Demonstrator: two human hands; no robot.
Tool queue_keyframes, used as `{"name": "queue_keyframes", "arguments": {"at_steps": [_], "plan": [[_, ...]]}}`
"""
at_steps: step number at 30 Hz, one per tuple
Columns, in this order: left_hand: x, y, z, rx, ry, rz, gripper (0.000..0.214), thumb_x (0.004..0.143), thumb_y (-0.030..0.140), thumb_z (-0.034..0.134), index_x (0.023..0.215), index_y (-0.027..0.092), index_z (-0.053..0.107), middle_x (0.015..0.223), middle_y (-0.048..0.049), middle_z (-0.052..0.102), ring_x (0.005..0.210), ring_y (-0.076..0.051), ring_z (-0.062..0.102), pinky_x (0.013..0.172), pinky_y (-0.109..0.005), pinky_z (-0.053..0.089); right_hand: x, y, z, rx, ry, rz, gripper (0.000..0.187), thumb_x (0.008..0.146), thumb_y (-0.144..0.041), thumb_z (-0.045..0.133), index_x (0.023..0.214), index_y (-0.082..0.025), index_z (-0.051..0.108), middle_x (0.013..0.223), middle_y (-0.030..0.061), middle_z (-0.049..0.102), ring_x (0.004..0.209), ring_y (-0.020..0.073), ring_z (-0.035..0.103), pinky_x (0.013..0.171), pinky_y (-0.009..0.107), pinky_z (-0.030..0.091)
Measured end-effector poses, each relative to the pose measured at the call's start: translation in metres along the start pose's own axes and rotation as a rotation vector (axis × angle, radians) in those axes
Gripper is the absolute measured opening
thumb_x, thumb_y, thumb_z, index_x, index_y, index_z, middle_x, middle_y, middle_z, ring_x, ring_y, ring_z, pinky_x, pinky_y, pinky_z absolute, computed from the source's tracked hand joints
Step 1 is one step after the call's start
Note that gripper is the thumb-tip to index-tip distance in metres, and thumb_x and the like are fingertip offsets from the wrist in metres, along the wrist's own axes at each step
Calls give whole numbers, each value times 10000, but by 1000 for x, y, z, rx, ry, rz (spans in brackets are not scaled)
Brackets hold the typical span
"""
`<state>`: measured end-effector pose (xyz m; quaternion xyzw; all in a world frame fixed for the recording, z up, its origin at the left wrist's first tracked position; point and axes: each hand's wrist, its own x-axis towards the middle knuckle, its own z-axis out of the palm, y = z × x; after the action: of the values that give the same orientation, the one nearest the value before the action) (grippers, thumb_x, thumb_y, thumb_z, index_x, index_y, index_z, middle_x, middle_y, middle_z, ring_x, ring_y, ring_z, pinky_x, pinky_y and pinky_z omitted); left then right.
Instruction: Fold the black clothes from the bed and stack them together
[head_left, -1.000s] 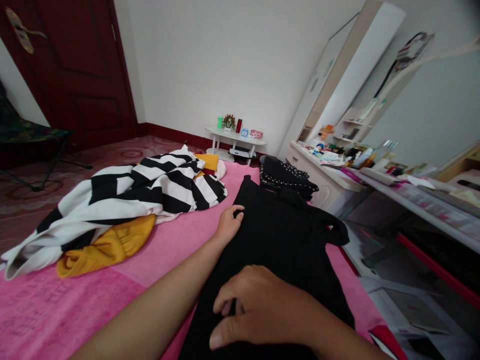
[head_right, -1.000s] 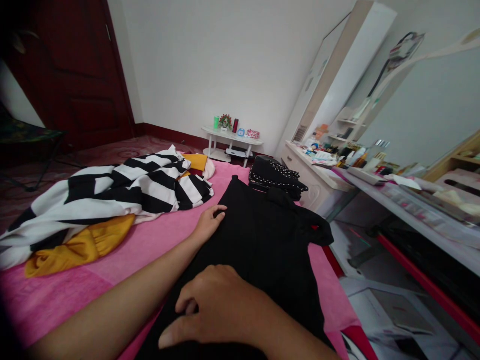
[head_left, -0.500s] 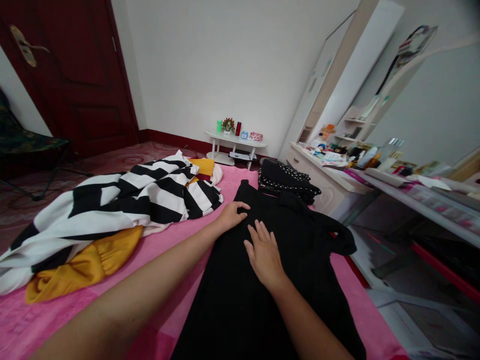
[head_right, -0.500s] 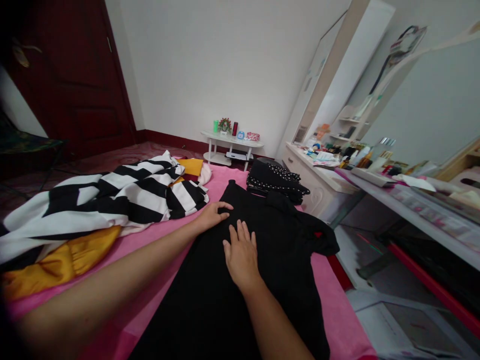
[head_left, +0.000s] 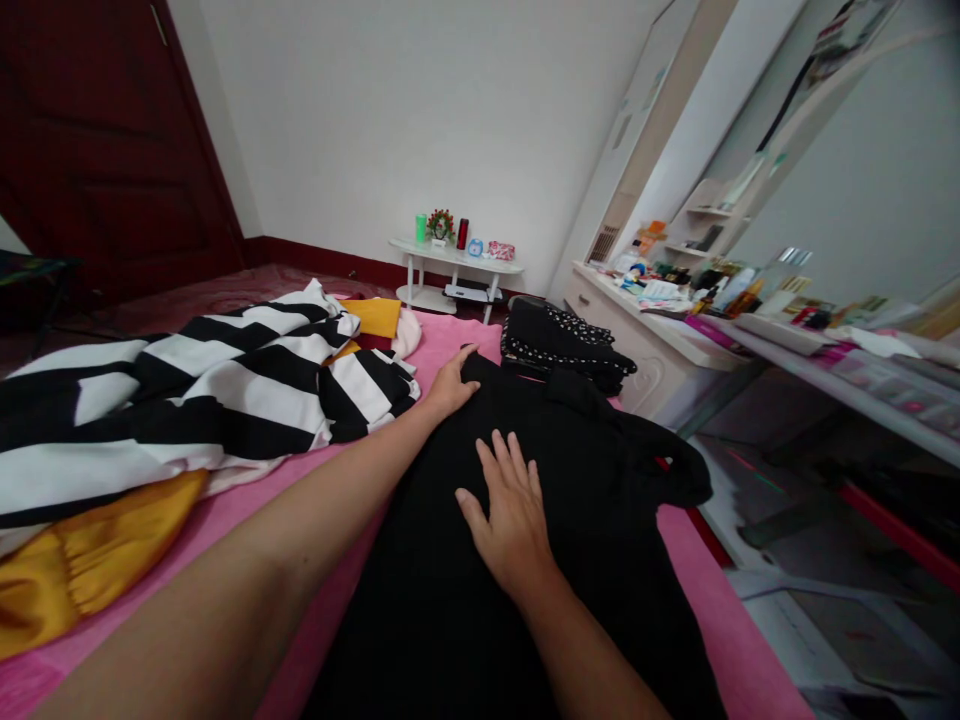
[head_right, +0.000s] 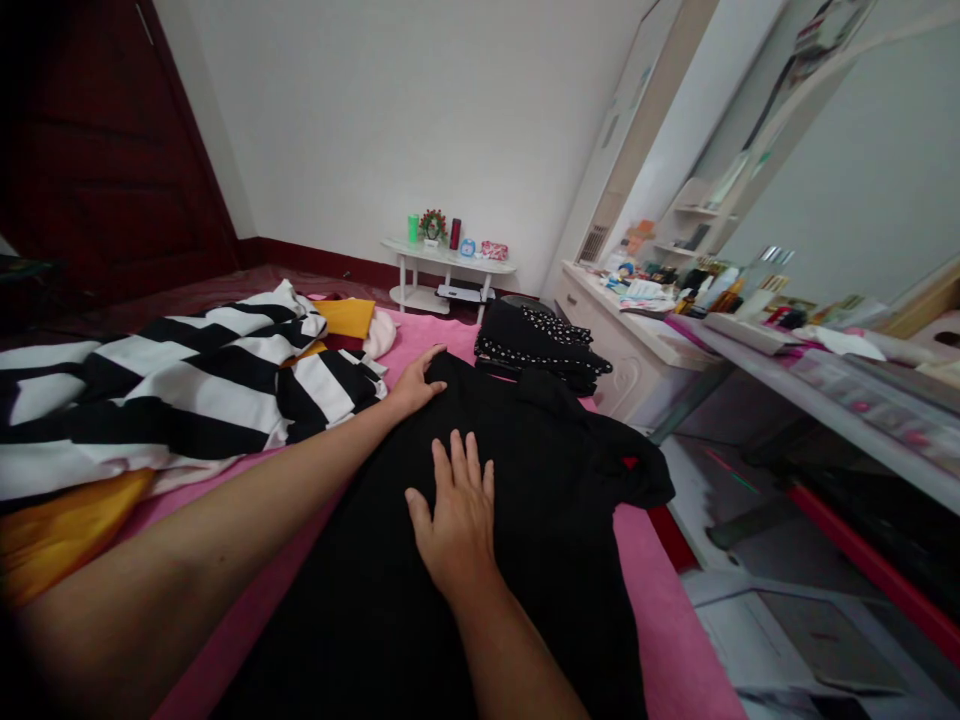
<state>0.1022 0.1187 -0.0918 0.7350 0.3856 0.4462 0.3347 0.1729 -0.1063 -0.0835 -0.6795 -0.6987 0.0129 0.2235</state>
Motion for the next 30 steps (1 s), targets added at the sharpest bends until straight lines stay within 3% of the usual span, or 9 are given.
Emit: {"name": "queue_keyframes", "arguments": {"at_steps": [4, 7, 11, 13, 15, 17, 19, 23, 30], "plan": [[13, -8, -9, 377, -45, -139, 731, 724, 159, 692, 1387, 255, 399, 1183, -74, 621, 1104, -243, 574, 933, -352, 443, 1, -2, 1, -40, -49, -12, 526, 917, -399, 431, 1414, -230, 395, 1549, 76, 211, 1439, 282, 104, 1120, 577, 156], [19, 5, -15, 635, -48, -151, 725, 708, 230, 726, 1363, 230, 415, 1167, -105, 598, 1098, -280, 553, 914, -372, 430, 2, -1, 1, -47, -55, -16, 521, 919, -397, 430, 1415, -242, 393, 1548, 71, 216, 1436, 286, 123, 1112, 586, 170], [10, 35, -12, 817, -18, 184, 520, 789, 133, 580, 1296, 198, 483, 1275, -136, 490, 1199, -302, 444, 983, -418, 351, 3, 0, 1, -48, -61, -7, 514, 914, -392, 440, 1407, -248, 407, 1544, 67, 230, 1432, 291, 142, 1108, 591, 179], [-3, 44, -3, 741, -148, 382, 424, 844, 127, 480, 1257, 211, 529, 1260, -110, 506, 1187, -264, 460, 1000, -388, 342, 3, -1, 1, -49, -68, -2, 513, 913, -388, 440, 1403, -236, 415, 1541, 74, 236, 1431, 291, 146, 1111, 586, 177], [-17, 43, 7, 640, -315, 448, 352, 885, 226, 466, 1219, 222, 577, 1276, -89, 521, 1187, -244, 478, 1032, -368, 323, 3, -1, 2, -49, -71, 2, 510, 914, -380, 438, 1399, -224, 420, 1536, 81, 250, 1430, 286, 152, 1117, 580, 169], [-27, 34, 14, 593, -426, 367, 380, 902, 379, 467, 1233, 232, 584, 1369, -78, 483, 1273, -259, 421, 1092, -398, 255, 3, -2, 2, -50, -71, 4, 507, 913, -373, 437, 1397, -219, 424, 1532, 83, 261, 1429, 280, 160, 1122, 575, 160], [-30, 23, 17, 605, -456, 232, 480, 912, 500, 413, 1302, 245, 534, 1461, -69, 402, 1374, -269, 290, 1127, -446, 174, 3, -2, 2, -53, -73, 7, 504, 914, -366, 436, 1394, -216, 427, 1530, 83, 267, 1429, 272, 166, 1125, 569, 156], [-27, 9, 16, 675, -401, 133, 605, 915, 598, 307, 1391, 249, 436, 1534, -79, 265, 1435, -256, 135, 1140, -462, 116, 3, -1, 2, -53, -82, 11, 500, 912, -365, 439, 1387, -211, 435, 1530, 82, 263, 1428, 263, 171, 1130, 555, 159], [-43, 16, 14, 747, -335, -14, 672, 911, 627, 256, 1452, 237, 331, 1562, -93, 154, 1432, -291, 131, 1138, -496, 122, 2, 0, 0, -46, -85, 9, 488, 917, -382, 428, 1380, -231, 445, 1529, 69, 275, 1429, 254, 174, 1129, 549, 160]]}}
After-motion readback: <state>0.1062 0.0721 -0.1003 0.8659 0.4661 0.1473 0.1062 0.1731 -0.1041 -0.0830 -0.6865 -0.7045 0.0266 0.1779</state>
